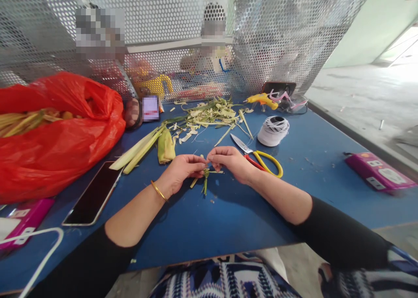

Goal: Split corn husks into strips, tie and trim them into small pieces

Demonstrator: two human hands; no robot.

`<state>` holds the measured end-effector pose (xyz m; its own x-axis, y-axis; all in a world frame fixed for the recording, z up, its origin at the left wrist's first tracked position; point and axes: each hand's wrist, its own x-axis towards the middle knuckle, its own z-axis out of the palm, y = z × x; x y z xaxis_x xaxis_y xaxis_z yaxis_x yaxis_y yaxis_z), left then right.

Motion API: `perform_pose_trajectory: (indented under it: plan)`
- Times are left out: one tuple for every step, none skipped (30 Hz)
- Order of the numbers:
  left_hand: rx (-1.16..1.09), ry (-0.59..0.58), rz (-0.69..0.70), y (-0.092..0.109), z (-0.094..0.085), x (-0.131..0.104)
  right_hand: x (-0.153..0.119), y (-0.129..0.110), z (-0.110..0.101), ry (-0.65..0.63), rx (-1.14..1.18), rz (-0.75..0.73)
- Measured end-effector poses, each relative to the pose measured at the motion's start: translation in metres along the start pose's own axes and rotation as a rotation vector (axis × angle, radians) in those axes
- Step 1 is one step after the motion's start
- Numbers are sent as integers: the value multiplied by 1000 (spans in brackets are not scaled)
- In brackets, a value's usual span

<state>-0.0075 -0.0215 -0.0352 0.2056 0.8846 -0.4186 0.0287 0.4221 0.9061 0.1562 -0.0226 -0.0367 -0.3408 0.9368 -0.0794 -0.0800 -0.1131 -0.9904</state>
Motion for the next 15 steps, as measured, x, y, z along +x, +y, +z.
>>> perform_pose_trajectory:
  plan:
    - [-1, -2, 2, 0, 0, 0, 0, 0, 0, 0, 0, -1]
    - [-3, -6, 1, -1, 0, 0, 0, 0, 0, -2, 1, 0]
    - [-7, -8, 1, -1, 0, 0, 0, 0, 0, -4, 2, 0]
    - [-14, -9, 1, -1, -1, 1, 0, -1, -1, -9, 5, 1]
    - [-22, -10, 2, -1, -1, 1, 0, -1, -1, -13, 10, 0]
    - [-30, -12, 0, 0, -2, 1, 0, -1, -1, -18, 15, 0]
    - [-37, -13, -2, 0, -3, 1, 0, -1, -1, -21, 19, -2]
    - [-41, -15, -6, 1, -3, 1, 0, -1, -2, -23, 22, -3]
    - [-42, -18, -10, 1, -3, 1, 0, -1, -2, -24, 24, -4]
    - [-36, -22, -14, 1, -3, 1, 0, -1, -2, -25, 26, -4]
    - [-23, -28, -16, 1, -3, 1, 0, -1, -1, -27, 25, -5]
    - [-1, -38, -14, 1, -2, 0, 0, -1, -1, -28, 22, -7]
    - [28, -49, -4, 0, -1, 0, 0, 0, -1, -31, 17, -11]
    - [61, -59, 11, -1, 0, -1, 0, 1, 0, -36, 8, -12]
    - [89, -67, 31, -2, 1, -2, 0, 1, 0, -43, -1, -13]
